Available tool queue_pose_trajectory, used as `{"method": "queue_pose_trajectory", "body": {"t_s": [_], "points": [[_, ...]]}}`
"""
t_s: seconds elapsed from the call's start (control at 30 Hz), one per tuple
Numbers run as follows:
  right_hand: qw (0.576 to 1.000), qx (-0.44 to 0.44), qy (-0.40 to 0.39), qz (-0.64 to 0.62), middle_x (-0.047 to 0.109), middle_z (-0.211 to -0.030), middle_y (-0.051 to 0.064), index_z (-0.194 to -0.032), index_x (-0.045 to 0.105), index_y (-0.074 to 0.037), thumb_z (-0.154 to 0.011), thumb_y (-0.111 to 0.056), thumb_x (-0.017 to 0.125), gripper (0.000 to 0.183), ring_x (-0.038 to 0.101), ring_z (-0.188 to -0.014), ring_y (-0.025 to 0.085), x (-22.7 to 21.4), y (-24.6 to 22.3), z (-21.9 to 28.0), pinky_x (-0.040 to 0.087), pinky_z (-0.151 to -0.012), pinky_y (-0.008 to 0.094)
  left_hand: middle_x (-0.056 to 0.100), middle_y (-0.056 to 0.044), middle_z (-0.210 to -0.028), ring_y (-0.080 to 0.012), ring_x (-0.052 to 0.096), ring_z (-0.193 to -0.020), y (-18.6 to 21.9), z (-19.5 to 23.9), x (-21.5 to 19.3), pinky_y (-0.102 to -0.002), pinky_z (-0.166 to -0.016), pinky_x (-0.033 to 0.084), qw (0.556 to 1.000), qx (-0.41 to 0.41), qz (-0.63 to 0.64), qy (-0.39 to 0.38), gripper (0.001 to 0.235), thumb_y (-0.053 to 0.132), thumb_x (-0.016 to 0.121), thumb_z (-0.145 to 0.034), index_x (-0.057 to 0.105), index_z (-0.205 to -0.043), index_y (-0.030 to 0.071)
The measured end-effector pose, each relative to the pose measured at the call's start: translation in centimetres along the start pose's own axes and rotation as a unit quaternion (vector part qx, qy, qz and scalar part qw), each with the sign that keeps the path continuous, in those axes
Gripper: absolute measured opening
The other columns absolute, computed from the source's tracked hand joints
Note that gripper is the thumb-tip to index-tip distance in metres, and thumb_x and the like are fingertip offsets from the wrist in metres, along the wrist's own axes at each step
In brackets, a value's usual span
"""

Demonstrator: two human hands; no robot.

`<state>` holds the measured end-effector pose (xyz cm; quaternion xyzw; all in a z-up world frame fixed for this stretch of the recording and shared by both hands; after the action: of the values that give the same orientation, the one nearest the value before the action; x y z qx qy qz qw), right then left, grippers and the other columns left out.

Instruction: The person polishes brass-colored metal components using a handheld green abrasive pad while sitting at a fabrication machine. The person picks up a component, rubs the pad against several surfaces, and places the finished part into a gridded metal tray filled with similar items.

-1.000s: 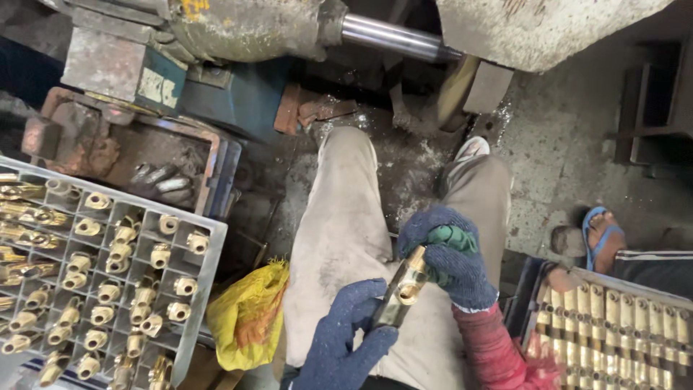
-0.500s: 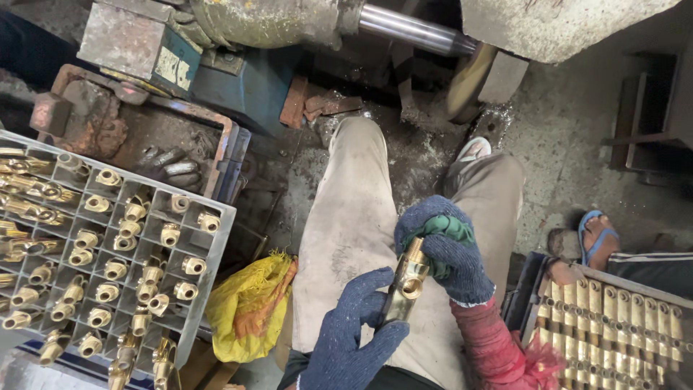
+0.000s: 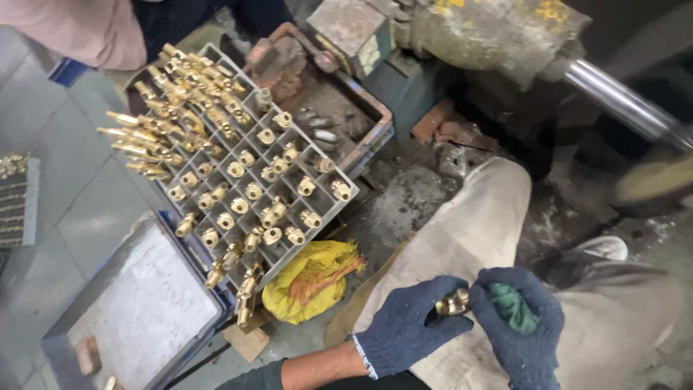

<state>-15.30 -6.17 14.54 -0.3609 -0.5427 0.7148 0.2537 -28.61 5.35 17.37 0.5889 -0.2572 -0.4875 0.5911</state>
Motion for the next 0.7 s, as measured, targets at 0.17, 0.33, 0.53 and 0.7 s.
{"method": "queue_pose_trajectory", "body": {"t_s": [0.17, 0.33, 0.53, 0.7], "points": [[0.994, 0.042, -0.073, -0.073, 0.075, -0.095, 0.008, -0.105, 0.071, -0.001, -0.078, -0.003, 0.077, 0.028, 0.07, -0.083, 0.014, 2.3, 1.9, -0.9, 0.058, -0.077, 0.029, 0.069, -0.009, -0.098, -0.0152, 0.067, -0.081, -1.8, 0.3, -2.3, -0.03, -0.072, 0.053, 0.992, -0.091, 0.057, -0.059, 0.042, 0.029, 0.07, -0.1, 0.06, -0.134, 0.007], [0.907, 0.182, -0.068, -0.373, 0.07, -0.101, 0.011, -0.12, 0.062, 0.002, -0.089, -0.01, 0.062, 0.034, 0.069, -0.091, 0.02, 4.0, 5.8, -1.4, 0.059, -0.083, 0.036, 0.068, -0.001, -0.099, -0.0094, 0.066, -0.074, -4.3, 0.3, -4.5, -0.027, -0.06, 0.052, 0.968, -0.219, 0.123, 0.016, 0.043, 0.027, 0.064, -0.095, 0.057, -0.135, 0.013], [0.865, 0.246, -0.072, -0.432, 0.068, -0.096, 0.011, -0.126, 0.056, 0.002, -0.094, -0.017, 0.055, 0.037, 0.066, -0.081, 0.021, 4.9, 10.5, -2.1, 0.058, -0.075, 0.036, 0.07, -0.01, -0.097, -0.0135, 0.065, -0.083, -6.9, -0.3, -9.0, -0.027, -0.075, 0.057, 0.933, -0.127, 0.3, 0.149, 0.028, 0.015, 0.062, -0.103, 0.066, -0.124, -0.002], [0.859, 0.213, -0.081, -0.459, 0.069, -0.097, 0.016, -0.127, 0.059, 0.003, -0.101, -0.021, 0.056, 0.036, 0.065, -0.073, 0.025, 4.6, 12.7, -3.3, 0.051, -0.059, 0.035, 0.074, -0.009, -0.11, -0.0173, 0.069, -0.096, -4.3, 0.1, -14.3, -0.03, -0.084, 0.059, 0.95, -0.072, 0.244, 0.182, 0.028, 0.009, 0.066, -0.094, 0.07, -0.121, 0.001]]}}
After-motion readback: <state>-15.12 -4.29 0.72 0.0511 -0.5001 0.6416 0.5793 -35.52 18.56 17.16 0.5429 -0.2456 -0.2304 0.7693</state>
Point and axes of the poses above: each hand's wrist, its own z-axis away from the middle knuckle, its own x-axis out of the palm, y = z × x, the point moved 3 cm from there along -z, towards the middle knuckle
